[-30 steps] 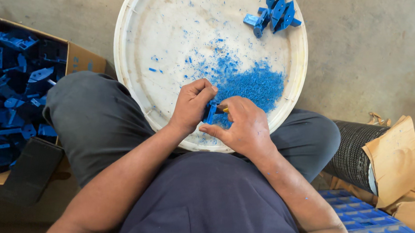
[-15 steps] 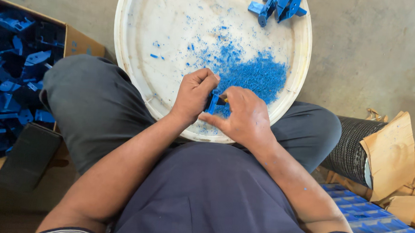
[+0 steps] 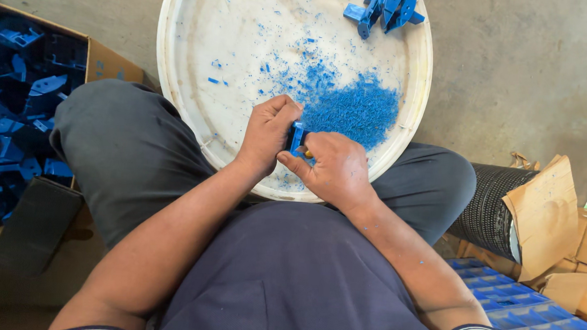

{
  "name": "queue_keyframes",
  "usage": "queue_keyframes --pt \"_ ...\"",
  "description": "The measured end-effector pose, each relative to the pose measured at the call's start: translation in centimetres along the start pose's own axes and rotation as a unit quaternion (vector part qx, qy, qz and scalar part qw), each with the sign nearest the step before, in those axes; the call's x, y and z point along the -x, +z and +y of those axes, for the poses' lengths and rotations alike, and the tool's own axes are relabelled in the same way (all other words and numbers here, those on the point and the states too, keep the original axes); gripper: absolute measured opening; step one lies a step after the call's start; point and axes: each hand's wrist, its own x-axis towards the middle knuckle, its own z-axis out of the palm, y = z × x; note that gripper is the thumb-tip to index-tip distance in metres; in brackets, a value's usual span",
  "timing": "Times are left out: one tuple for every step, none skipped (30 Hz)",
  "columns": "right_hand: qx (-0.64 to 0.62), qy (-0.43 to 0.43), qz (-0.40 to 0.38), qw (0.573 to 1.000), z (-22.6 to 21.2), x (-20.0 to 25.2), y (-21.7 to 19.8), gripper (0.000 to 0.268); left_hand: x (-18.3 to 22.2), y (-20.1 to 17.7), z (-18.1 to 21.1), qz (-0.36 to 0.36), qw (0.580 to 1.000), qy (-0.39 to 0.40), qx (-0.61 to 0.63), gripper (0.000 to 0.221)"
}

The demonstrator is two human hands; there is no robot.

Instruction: The person cleans blue plastic parts using a small yellow tool to scrape away excess material into a white tray.

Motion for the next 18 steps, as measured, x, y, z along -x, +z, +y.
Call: queue_keyframes --pt "0.001 0.004 0.001 1.0 -0.08 -0.02 -0.13 0.054 -0.02 0.04 -0.04 0.001 1.0 0.002 0.009 0.028" --pt "-0.001 0.001 0.018 1.0 -0.14 -0.18 -0.29 0.055 -0.14 0.03 0.01 0.001 1.0 0.004 -0.002 0.029" --pt "-0.003 -0.002 0.034 0.999 -0.18 -0.36 -0.47 0.056 -0.29 0.02 0.06 0.001 1.0 0.007 -0.013 0.029" --pt "-0.006 -0.004 0.05 0.999 -0.29 -0.4 -0.6 0.058 -0.26 -0.04 0.06 0.002 1.0 0.007 -0.024 0.029" --pt "-0.007 -0.008 0.046 0.999 -0.35 -0.5 -0.65 0.058 -0.3 -0.1 0.05 -0.002 1.0 0.011 -0.023 0.029" --pt "-0.007 -0.01 0.039 0.999 -0.37 -0.45 -0.74 0.058 -0.2 -0.1 -0.07 -0.005 1.0 0.013 -0.02 0.028" --pt "-0.007 -0.012 0.033 0.999 -0.42 -0.36 -0.78 0.057 -0.08 -0.08 -0.2 -0.009 1.0 0.015 -0.018 0.027" --pt "-0.007 -0.005 0.026 1.0 -0.42 -0.39 -0.8 0.057 -0.13 -0.06 -0.24 -0.007 1.0 0.011 -0.018 0.028" --pt "-0.007 0.002 0.018 1.0 -0.43 -0.44 -0.79 0.057 -0.19 -0.07 -0.23 -0.005 1.0 0.008 -0.017 0.028" --pt "-0.008 0.007 0.011 1.0 -0.49 -0.54 -0.74 0.057 -0.19 -0.13 -0.18 -0.002 1.0 0.005 -0.017 0.029" --pt "-0.002 -0.001 0.018 1.0 -0.54 -0.6 -0.68 0.058 -0.2 -0.22 -0.11 -0.003 1.0 0.005 -0.022 0.029" --pt "0.005 -0.009 0.024 1.0 -0.6 -0.52 -0.64 0.058 -0.12 -0.25 -0.14 -0.004 1.0 0.004 -0.025 0.03" --pt "0.012 -0.016 0.03 0.999 -0.66 -0.41 -0.62 0.059 0.01 -0.24 -0.2 -0.005 1.0 0.004 -0.028 0.03" --pt "0.009 -0.012 0.03 0.999 -0.65 -0.44 -0.64 0.06 -0.03 -0.22 -0.17 -0.006 1.0 0.007 -0.027 0.029" --pt "0.005 -0.009 0.029 1.0 -0.64 -0.48 -0.69 0.06 -0.08 -0.15 -0.15 -0.008 1.0 0.009 -0.025 0.028" --pt "0.001 -0.006 0.029 1.0 -0.66 -0.52 -0.69 0.06 -0.1 -0.14 -0.12 -0.009 1.0 0.012 -0.024 0.027" --pt "0.0 -0.007 0.025 1.0 -0.65 -0.6 -0.68 0.06 -0.15 -0.14 -0.11 -0.008 1.0 0.008 -0.02 0.028" --pt "-0.001 -0.007 0.02 1.0 -0.67 -0.58 -0.64 0.061 -0.11 -0.17 -0.16 -0.007 1.0 0.002 -0.016 0.028"
